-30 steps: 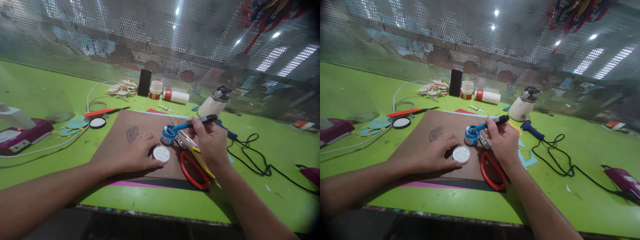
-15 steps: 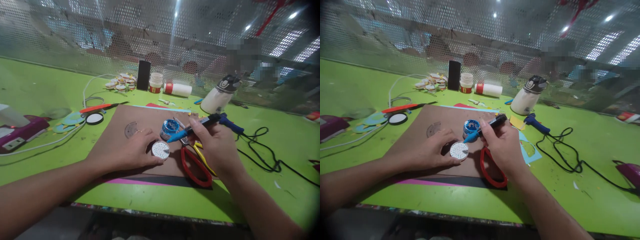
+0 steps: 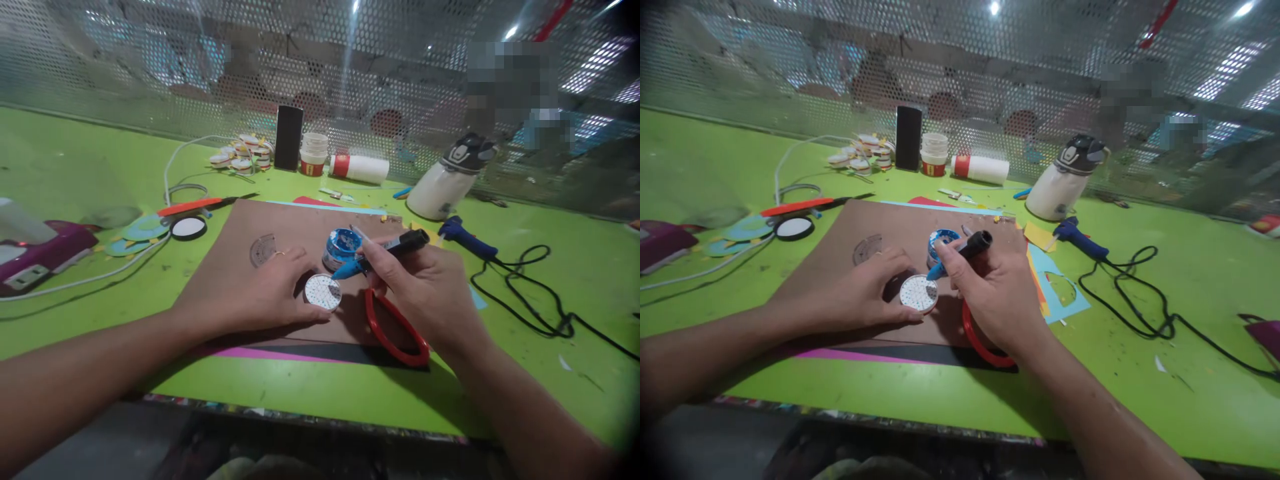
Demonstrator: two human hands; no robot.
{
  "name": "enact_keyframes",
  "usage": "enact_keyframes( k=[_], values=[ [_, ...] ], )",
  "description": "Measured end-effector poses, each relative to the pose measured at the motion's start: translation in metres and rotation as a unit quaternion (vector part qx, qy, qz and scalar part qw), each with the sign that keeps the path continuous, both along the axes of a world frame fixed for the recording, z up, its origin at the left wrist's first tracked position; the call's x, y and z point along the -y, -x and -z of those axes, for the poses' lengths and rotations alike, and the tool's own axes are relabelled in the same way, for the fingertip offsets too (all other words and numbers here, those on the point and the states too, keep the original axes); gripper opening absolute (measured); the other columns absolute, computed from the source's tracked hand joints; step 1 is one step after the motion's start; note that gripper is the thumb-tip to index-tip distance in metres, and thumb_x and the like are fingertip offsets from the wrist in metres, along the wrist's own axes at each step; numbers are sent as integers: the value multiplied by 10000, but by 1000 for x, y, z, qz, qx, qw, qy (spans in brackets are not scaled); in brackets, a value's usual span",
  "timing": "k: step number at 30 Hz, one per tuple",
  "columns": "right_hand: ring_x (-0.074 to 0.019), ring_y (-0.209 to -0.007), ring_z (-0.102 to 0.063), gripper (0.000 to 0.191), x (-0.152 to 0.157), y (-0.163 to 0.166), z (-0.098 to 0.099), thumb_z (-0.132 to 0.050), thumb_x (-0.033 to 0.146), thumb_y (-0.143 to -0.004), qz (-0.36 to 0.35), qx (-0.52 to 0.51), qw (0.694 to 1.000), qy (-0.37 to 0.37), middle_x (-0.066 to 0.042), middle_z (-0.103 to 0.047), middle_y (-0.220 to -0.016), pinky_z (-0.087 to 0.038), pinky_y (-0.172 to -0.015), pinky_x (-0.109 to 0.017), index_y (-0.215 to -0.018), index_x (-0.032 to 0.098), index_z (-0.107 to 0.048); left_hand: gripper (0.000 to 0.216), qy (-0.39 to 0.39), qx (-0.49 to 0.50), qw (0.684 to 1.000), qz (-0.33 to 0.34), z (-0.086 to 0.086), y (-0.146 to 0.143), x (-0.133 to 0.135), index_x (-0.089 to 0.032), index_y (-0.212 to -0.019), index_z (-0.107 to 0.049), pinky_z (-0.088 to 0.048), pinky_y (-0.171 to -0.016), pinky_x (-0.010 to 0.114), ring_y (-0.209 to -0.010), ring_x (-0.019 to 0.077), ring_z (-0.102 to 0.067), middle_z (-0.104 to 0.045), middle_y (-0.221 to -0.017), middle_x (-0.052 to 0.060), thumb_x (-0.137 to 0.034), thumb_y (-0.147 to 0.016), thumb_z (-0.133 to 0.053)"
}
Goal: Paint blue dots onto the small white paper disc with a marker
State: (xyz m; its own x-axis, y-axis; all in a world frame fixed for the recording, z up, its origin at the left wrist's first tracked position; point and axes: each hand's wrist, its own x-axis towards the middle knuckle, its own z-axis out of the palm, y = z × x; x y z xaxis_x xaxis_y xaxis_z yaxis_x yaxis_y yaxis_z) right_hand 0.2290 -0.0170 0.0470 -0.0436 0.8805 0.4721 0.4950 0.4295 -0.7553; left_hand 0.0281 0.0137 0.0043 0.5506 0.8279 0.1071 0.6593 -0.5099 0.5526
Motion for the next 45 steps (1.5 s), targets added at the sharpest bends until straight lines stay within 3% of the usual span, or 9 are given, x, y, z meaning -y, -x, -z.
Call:
enact_keyframes(
  k=[7,13,16,23,30,36,45],
  values=[
    [-120,-466,-582,196,-2,1,-1,-666,330,-865,7,6,998,56,26,-637,-523,-446,-464,-236,-734,193,-713,477,-17,-3,1000,7,3,1,-1,-195,-987,-610,-412,-776,372,-964,270,-539,-607,-1022,61,-558,-715,-757],
    [-136,-516,-611,222,-1,1,-1,-675,311,-839,0,22,998,61,12,-663,-557,-468,-497,-242,-648,197,-686,456,-15,-12,1000,8,1,1,-1,-194,-959,-600,-409,-762,371,-957,271,-538,-601,-1001,63,-561,-729,-741],
    [-145,-449,-582,133,0,0,0,-686,298,-821,6,22,996,82,26,-637,-508,-447,-434,-251,-728,204,-702,459,-16,-4,1000,11,1,1,-1,-199,-971,-609,-415,-772,375,-970,273,-539,-609,-1020,64,-561,-724,-746],
    [-154,-514,-609,383,0,-1,5,-652,359,-844,10,52,996,78,-17,-662,-571,-436,-430,-242,-498,205,-600,458,-11,1,1000,9,1,2,-1,-202,-1001,-614,-413,-782,376,-974,268,-537,-608,-1030,57,-551,-736,-745],
    [-116,-410,-520,231,-1,3,4,-661,317,-840,-25,9,995,91,40,-566,-464,-435,-420,-222,-640,202,-669,440,-15,-15,1000,5,-1,-1,-1,-182,-948,-614,-419,-771,377,-956,275,-536,-600,-1001,71,-530,-723,-759],
    [-151,-536,-606,396,0,1,7,-648,376,-852,-2,51,995,89,-13,-655,-590,-425,-425,-235,-498,208,-592,436,-17,-6,1000,11,-1,-1,-2,-192,-945,-620,-418,-767,373,-952,274,-540,-608,-996,64,-541,-719,-753],
    [-165,-620,-656,345,-2,-1,9,-645,353,-864,-24,53,996,73,-13,-707,-668,-488,-502,-242,-547,219,-619,448,-20,-4,1000,10,0,-1,-1,-195,-989,-619,-428,-806,386,-985,283,-542,-600,-1021,67,-513,-714,-773]
  ],
)
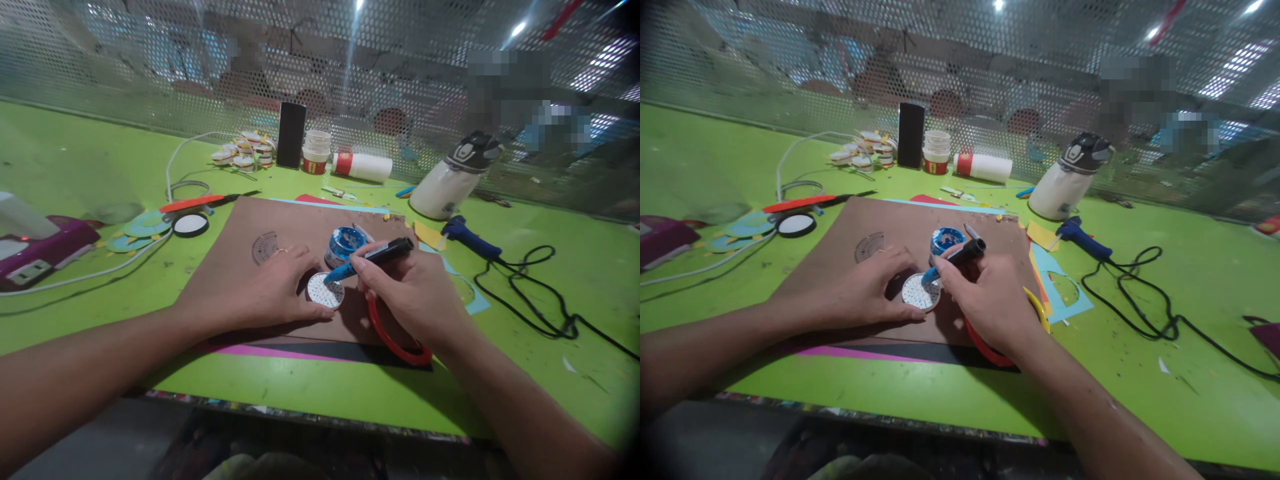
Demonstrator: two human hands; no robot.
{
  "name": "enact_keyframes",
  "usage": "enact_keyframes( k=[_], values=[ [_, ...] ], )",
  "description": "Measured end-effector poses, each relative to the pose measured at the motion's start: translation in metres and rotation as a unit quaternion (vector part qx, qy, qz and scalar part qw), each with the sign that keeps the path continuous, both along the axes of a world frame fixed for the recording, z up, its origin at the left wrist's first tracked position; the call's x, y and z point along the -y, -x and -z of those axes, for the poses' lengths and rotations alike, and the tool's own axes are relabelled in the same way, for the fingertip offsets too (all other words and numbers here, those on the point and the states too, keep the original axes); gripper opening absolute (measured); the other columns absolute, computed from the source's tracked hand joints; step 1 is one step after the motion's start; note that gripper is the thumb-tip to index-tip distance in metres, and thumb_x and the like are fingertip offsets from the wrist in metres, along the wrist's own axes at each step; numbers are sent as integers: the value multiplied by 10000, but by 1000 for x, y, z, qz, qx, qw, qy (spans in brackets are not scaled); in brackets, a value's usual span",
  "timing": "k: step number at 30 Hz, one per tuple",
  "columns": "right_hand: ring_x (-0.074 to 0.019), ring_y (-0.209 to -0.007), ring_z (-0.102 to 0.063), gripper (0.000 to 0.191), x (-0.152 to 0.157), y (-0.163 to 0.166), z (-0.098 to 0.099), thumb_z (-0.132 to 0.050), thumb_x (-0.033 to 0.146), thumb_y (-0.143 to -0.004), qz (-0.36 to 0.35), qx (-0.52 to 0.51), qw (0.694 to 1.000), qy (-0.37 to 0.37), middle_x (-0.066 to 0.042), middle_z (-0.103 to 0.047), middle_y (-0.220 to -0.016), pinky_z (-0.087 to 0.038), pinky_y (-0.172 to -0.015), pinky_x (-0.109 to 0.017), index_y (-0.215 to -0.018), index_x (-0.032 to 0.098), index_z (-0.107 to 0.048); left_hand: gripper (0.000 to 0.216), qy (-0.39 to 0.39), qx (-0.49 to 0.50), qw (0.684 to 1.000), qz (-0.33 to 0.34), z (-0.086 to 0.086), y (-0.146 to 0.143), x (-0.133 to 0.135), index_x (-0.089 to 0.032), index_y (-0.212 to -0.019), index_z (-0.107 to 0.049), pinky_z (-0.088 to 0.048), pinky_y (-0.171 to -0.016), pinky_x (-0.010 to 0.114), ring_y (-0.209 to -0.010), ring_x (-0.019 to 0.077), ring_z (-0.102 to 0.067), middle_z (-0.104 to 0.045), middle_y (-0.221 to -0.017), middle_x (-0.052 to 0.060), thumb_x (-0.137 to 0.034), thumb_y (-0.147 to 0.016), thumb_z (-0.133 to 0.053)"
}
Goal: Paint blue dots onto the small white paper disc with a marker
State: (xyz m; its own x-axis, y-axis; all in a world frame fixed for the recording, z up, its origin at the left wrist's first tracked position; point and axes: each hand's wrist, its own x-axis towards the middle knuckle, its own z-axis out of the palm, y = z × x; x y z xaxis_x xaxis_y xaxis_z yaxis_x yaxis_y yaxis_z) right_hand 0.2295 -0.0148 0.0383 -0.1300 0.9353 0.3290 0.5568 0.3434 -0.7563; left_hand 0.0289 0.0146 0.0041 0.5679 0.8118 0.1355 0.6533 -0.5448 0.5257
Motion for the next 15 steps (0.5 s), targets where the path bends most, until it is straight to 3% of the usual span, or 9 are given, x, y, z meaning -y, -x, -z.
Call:
enact_keyframes(
  k=[5,10,15],
  values=[
    [-155,-648,-672,316,1,1,0,-633,341,-880,-3,9,1000,1,-3,-724,-702,-491,-528,-228,-591,215,-633,454,2,6,1000,4,0,2,0,-197,-996,-620,-433,-802,390,-982,283,-545,-602,-1011,62,-523,-715,-766],
    [-131,-544,-619,275,2,1,1,-608,344,-908,-20,41,999,-8,19,-686,-605,-468,-505,-230,-686,195,-673,460,-10,-9,1000,1,3,2,-1,-193,-970,-603,-435,-783,383,-958,273,-542,-603,-1002,67,-546,-718,-755],
    [-213,-776,-695,228,1,2,9,-666,386,-868,-3,55,997,-50,-67,-766,-842,-524,-631,-294,-830,173,-739,448,-16,3,1000,4,6,2,-2,-192,-973,-616,-442,-806,392,-953,262,-541,-611,-990,62,-530,-715,-756]
  ],
)
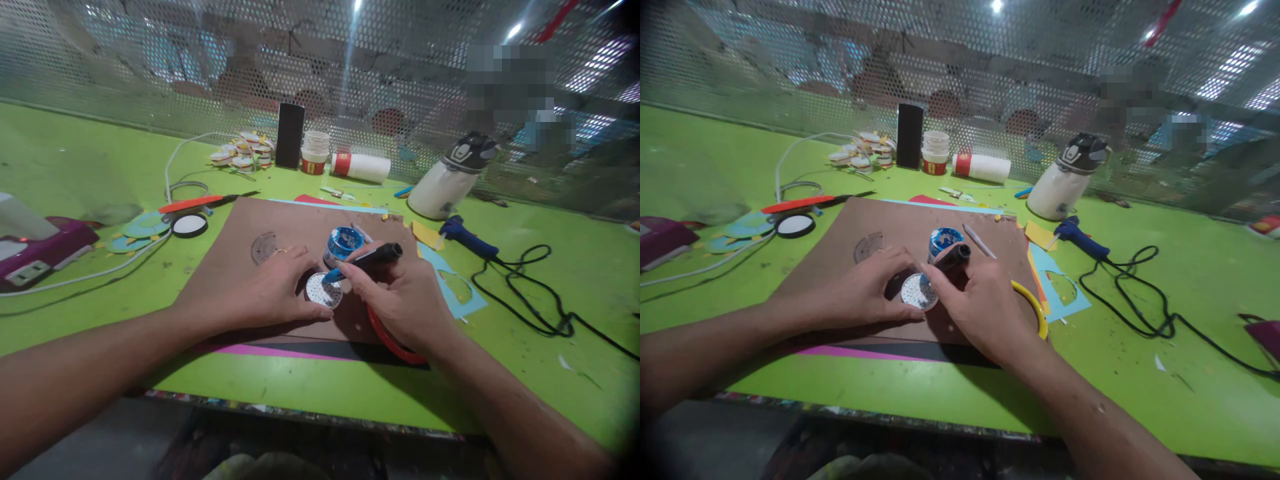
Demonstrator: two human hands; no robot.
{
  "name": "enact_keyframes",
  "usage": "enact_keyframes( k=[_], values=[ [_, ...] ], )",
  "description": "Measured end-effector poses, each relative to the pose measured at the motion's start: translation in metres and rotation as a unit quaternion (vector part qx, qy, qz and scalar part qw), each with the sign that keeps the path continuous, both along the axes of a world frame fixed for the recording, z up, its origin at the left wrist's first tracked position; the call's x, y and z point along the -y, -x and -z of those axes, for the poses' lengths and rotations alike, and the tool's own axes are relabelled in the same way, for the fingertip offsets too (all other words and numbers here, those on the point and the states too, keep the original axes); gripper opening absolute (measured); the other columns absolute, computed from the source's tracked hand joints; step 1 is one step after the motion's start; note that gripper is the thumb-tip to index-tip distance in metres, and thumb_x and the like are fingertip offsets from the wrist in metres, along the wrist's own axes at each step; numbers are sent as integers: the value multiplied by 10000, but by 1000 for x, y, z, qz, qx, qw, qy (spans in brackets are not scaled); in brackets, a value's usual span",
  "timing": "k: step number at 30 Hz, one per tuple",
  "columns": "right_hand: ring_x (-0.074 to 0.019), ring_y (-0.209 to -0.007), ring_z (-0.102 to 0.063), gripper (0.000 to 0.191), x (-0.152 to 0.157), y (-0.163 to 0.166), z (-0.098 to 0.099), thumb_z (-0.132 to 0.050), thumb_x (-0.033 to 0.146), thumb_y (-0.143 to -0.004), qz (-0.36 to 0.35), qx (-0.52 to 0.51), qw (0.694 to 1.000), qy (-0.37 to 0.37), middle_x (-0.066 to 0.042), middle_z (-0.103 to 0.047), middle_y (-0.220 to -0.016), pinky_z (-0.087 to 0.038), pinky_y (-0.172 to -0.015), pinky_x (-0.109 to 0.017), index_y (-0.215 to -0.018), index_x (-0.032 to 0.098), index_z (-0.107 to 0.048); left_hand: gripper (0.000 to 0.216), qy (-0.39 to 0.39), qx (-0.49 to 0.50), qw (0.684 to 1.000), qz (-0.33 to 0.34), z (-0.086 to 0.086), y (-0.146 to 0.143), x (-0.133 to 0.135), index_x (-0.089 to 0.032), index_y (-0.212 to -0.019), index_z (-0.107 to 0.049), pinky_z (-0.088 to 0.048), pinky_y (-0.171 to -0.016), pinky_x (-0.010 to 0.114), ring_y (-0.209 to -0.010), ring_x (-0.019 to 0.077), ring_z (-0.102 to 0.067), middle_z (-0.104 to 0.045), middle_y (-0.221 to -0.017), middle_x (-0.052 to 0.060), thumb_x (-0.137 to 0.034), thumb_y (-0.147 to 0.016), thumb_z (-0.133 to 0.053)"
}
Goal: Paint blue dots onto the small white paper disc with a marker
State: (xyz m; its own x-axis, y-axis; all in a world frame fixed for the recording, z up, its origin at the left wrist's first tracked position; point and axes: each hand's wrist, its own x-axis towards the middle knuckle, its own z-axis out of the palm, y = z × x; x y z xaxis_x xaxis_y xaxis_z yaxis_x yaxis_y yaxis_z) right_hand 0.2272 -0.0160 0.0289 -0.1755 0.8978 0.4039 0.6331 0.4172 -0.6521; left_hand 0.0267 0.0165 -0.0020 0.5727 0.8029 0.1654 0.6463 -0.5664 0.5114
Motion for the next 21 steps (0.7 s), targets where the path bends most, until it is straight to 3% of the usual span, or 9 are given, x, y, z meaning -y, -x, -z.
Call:
enact_keyframes(
  k=[4,7,10,21],
  values=[
    [-183,-677,-670,251,1,0,2,-668,410,-870,22,-18,1000,-8,-41,-745,-749,-499,-580,-279,-801,180,-743,477,7,-2,1000,-2,-1,0,0,-195,-997,-622,-446,-802,397,-963,274,-545,-615,-1007,69,-545,-704,-764],
    [-146,-557,-609,269,2,0,-2,-675,417,-863,80,-57,994,-50,-12,-686,-630,-463,-524,-266,-736,187,-729,473,9,-9,1000,-5,-4,-1,1,-196,-997,-619,-440,-794,392,-975,284,-552,-619,-1017,71,-547,-713,-761],
    [-157,-570,-606,291,3,1,-5,-691,450,-845,124,-76,985,-88,-28,-684,-656,-472,-542,-288,-716,191,-717,491,17,-7,1000,-9,-7,-2,2,-192,-1021,-623,-438,-802,396,-992,293,-556,-623,-1040,78,-553,-716,-759],
    [-110,-491,-566,294,3,2,-2,-684,378,-864,66,-66,994,-50,24,-632,-537,-413,-450,-223,-635,194,-685,480,33,-6,999,-8,-8,-3,3,-174,-1020,-634,-435,-828,403,-1013,301,-551,-619,-1058,91,-509,-708,-780]
  ],
)
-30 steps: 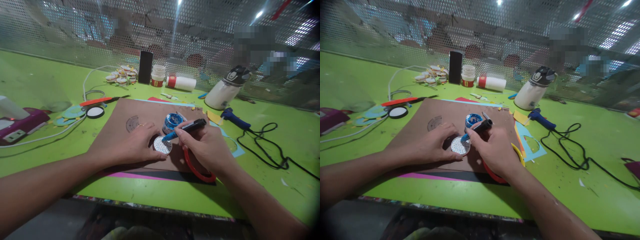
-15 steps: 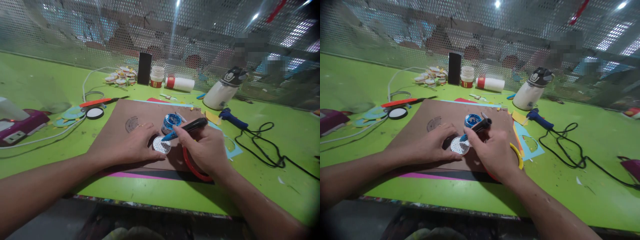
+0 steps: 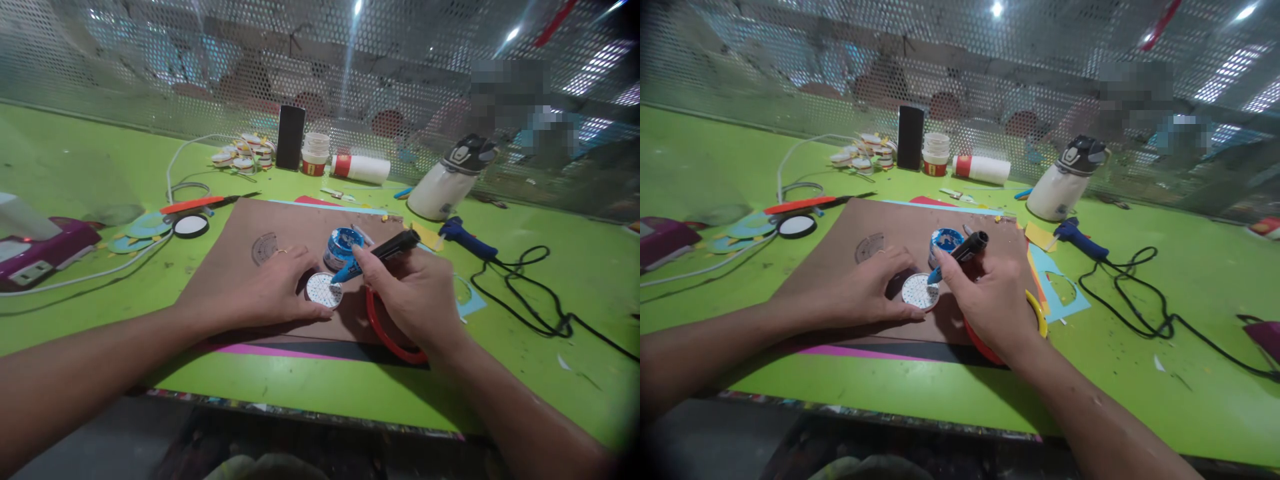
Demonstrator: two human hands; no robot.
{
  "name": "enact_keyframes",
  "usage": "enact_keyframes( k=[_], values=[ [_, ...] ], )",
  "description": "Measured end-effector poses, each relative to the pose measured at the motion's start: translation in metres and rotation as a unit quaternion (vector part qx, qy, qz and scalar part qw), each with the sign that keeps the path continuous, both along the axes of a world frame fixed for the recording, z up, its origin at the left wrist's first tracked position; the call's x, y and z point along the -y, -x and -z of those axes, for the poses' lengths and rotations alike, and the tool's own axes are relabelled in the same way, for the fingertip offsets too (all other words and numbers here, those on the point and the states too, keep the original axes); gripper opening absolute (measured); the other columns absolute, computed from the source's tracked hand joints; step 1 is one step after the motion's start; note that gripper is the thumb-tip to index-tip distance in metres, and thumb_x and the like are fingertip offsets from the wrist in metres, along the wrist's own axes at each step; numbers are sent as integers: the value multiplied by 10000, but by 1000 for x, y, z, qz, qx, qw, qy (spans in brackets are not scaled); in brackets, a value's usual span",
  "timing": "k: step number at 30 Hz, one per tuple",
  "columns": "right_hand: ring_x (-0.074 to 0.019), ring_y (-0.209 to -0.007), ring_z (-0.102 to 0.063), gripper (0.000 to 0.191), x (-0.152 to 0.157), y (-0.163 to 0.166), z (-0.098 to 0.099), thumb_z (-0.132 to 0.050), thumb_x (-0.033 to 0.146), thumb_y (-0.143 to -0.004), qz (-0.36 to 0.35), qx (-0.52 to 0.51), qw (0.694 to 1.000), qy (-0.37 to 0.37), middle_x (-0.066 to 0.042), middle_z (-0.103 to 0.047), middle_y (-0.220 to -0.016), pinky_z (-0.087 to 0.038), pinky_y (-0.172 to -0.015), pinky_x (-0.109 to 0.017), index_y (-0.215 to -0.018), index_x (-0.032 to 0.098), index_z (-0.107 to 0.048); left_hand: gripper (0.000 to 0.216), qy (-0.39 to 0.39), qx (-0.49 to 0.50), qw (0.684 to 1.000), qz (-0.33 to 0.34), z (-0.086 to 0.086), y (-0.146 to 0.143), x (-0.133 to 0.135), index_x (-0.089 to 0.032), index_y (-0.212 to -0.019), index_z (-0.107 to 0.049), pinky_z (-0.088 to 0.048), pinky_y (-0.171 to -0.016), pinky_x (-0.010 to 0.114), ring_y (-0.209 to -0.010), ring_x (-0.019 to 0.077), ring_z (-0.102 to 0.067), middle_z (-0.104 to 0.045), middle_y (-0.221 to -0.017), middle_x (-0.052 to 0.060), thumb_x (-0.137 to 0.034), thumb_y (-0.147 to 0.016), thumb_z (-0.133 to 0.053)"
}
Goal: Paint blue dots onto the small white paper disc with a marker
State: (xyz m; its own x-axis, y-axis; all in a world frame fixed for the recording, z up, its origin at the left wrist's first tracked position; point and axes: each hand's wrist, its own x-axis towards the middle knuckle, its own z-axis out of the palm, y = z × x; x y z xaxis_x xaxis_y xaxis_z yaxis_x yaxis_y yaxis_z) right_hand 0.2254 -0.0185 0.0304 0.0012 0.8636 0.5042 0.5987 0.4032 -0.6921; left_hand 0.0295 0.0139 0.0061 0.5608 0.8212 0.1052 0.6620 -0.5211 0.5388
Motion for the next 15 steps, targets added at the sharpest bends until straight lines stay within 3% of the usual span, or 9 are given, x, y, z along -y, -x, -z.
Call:
enact_keyframes(
  k=[5,15],
  values=[
    [-105,-481,-565,315,-2,-3,6,-679,460,-857,6,12,1000,15,22,-656,-553,-423,-451,-214,-709,187,-732,466,-14,-3,1000,0,2,0,-1,-182,-978,-613,-423,-791,389,-973,288,-545,-611,-1016,76,-536,-714,-762],
    [-122,-599,-652,261,-3,-3,9,-677,435,-867,-7,22,1000,-2,21,-731,-669,-471,-529,-202,-783,203,-762,423,-19,7,1000,5,2,0,-1,-196,-928,-599,-417,-766,373,-941,271,-540,-603,-982,60,-510,-704,-773]
  ],
)
